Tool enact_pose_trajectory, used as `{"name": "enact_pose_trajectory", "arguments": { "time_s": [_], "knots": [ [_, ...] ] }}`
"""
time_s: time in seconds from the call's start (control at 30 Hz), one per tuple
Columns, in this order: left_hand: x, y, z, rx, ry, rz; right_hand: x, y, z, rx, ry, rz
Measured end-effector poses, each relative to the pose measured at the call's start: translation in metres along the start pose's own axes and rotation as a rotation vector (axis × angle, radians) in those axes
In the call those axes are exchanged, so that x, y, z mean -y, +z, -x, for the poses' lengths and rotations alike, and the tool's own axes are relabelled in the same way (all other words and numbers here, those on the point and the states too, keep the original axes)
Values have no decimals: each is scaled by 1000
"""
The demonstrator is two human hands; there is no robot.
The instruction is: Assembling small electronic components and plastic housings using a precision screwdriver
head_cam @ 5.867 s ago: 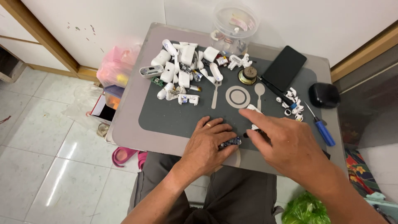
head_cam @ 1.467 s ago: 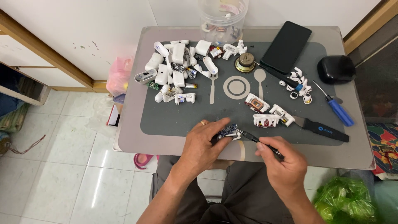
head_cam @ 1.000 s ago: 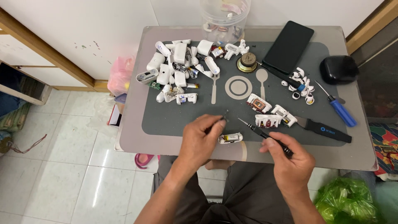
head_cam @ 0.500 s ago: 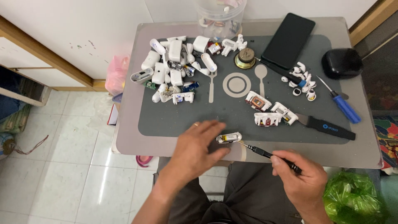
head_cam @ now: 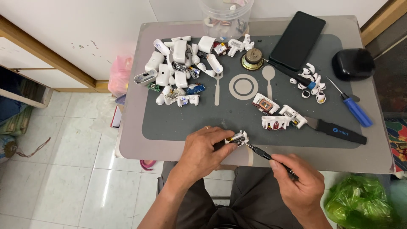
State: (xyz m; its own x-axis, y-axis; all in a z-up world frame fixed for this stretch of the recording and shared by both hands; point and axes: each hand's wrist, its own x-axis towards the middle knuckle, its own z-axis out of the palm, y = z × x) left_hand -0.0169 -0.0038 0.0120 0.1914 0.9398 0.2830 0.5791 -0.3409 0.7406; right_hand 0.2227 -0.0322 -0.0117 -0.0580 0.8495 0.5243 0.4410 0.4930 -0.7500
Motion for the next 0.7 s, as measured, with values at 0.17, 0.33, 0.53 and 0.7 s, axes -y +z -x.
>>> {"name": "enact_pose_trajectory", "arguments": {
  "time_s": [0.17,0.33,0.53,0.7],
  "knots": [
    [6,3,2,-16,40,-3,3,3,1,-18,37,3],
    [4,1,4,-45,76,14,7,4,2,-4,73,19],
    [8,4,9,-27,-11,27,7,-1,-3,4,-14,96],
    [13,11,10,-129,117,8,20,-9,-14,162,-194,296]
  ]
}}
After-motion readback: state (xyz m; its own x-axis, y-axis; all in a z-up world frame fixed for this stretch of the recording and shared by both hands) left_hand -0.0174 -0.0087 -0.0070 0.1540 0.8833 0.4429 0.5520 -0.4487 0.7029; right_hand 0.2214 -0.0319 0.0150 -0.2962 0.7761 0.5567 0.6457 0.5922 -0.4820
